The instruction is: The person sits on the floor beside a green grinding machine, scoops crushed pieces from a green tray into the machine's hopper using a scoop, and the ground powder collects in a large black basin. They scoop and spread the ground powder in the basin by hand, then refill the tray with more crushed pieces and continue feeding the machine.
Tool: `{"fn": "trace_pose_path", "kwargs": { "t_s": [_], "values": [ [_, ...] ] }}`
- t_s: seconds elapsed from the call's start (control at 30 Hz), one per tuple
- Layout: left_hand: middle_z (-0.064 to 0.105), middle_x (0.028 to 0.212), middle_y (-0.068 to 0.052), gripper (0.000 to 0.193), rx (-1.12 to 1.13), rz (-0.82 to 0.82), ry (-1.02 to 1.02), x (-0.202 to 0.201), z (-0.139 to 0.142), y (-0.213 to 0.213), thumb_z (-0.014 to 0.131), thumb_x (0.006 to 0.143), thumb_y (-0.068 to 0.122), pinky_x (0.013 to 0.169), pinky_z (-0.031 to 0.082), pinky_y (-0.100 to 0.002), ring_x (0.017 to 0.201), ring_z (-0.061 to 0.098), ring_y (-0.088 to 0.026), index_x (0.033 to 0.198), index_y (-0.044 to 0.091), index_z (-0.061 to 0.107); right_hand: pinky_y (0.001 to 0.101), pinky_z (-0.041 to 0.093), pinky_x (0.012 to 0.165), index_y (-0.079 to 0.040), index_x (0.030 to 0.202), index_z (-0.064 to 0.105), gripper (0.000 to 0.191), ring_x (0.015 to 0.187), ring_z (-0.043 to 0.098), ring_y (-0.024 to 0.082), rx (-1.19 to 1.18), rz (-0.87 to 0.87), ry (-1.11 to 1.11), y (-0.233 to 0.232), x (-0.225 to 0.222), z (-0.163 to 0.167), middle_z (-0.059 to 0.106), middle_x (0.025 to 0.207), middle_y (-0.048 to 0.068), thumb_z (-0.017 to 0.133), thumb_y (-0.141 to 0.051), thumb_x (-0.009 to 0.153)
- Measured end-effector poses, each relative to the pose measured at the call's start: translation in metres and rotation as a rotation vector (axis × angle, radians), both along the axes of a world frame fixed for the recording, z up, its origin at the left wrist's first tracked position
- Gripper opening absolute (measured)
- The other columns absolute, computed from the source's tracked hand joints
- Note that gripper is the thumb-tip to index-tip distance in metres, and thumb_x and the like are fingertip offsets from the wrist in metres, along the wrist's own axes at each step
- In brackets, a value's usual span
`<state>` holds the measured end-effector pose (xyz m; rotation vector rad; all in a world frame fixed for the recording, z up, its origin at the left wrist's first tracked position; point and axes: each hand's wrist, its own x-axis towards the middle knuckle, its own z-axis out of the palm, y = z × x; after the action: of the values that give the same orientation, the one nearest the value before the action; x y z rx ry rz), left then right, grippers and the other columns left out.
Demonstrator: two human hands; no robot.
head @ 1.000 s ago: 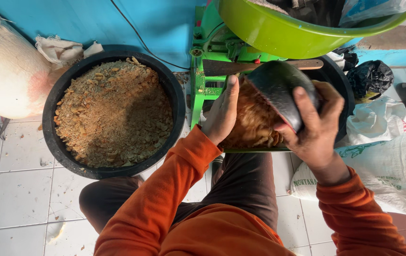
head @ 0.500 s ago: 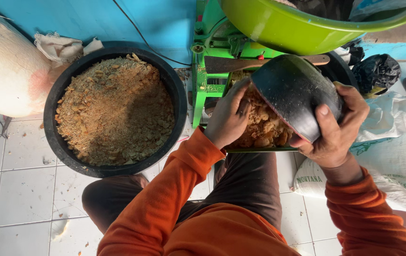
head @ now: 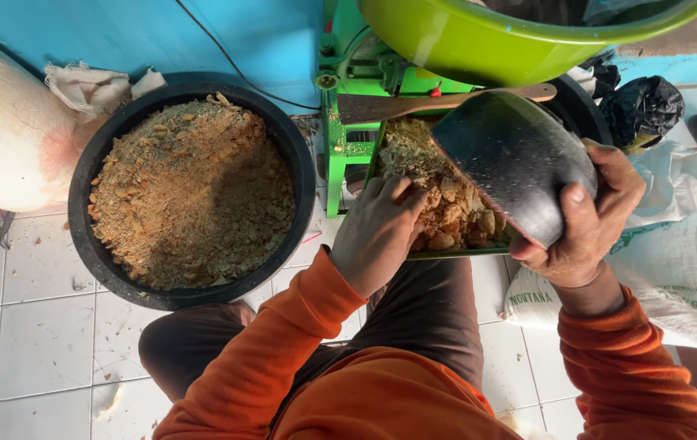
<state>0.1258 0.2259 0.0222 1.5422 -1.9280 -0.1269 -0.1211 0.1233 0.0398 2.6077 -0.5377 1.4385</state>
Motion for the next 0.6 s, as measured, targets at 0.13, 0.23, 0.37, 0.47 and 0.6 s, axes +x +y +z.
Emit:
{"fn": "trace_pose_path", "kwargs": {
  "t_s": [0.13, 0.23, 0.37, 0.47, 0.6],
  "values": [
    [0.064, 0.115, -0.018, 0.007, -0.045, -0.040, -0.082, -0.003, -0.008, -0.014, 0.067, 0.085, -0.001, 0.094, 0.056, -0.043, 0.110, 0.063, -0.031, 0.091, -0.001, 0.067, 0.0486, 0.047, 0.100, -0.026, 0.162, 0.036, 0.073, 0.127, 0.051, 0.038, 0.065, 0.006, -0.082, 0.006, 0.002, -0.009, 0.043, 0.145, 0.025, 0.052, -0.064, 0.101],
    [0.066, 0.115, -0.022, 0.009, -0.080, -0.087, -0.085, -0.006, -0.018, -0.037, 0.066, 0.079, -0.002, 0.085, 0.058, -0.043, 0.108, 0.063, -0.035, 0.070, 0.001, 0.064, 0.0515, 0.049, 0.105, -0.018, 0.158, 0.043, 0.071, 0.132, 0.052, 0.044, 0.144, 0.003, 0.024, 0.002, 0.010, -0.013, 0.042, 0.144, 0.031, 0.062, -0.059, 0.103],
    [0.065, 0.119, -0.025, 0.017, -0.048, -0.111, -0.077, -0.002, -0.028, -0.068, 0.064, 0.086, -0.003, 0.087, 0.059, -0.043, 0.107, 0.065, -0.034, 0.069, 0.000, 0.062, 0.0502, 0.047, 0.112, -0.013, 0.163, 0.042, 0.075, 0.132, 0.050, 0.041, 0.236, -0.114, 0.097, -0.009, 0.014, -0.012, 0.042, 0.145, 0.028, 0.061, -0.060, 0.108],
    [0.066, 0.113, -0.021, 0.009, -0.109, -0.084, -0.057, 0.001, -0.031, -0.067, 0.060, 0.087, -0.007, 0.091, 0.057, -0.044, 0.106, 0.065, -0.034, 0.088, -0.001, 0.068, 0.0485, 0.046, 0.113, -0.014, 0.164, 0.041, 0.076, 0.134, 0.050, 0.041, 0.193, -0.125, 0.078, -0.009, 0.006, -0.009, 0.039, 0.147, 0.027, 0.060, -0.061, 0.108],
    [0.067, 0.112, -0.017, 0.020, -0.045, -0.137, -0.009, 0.005, -0.025, -0.045, 0.058, 0.090, -0.008, 0.092, 0.054, -0.044, 0.105, 0.063, -0.034, 0.104, -0.002, 0.071, 0.0461, 0.045, 0.109, -0.016, 0.164, 0.037, 0.076, 0.134, 0.051, 0.039, 0.193, -0.040, 0.007, 0.002, -0.004, -0.011, 0.038, 0.146, 0.025, 0.056, -0.062, 0.106]
  ]
}}
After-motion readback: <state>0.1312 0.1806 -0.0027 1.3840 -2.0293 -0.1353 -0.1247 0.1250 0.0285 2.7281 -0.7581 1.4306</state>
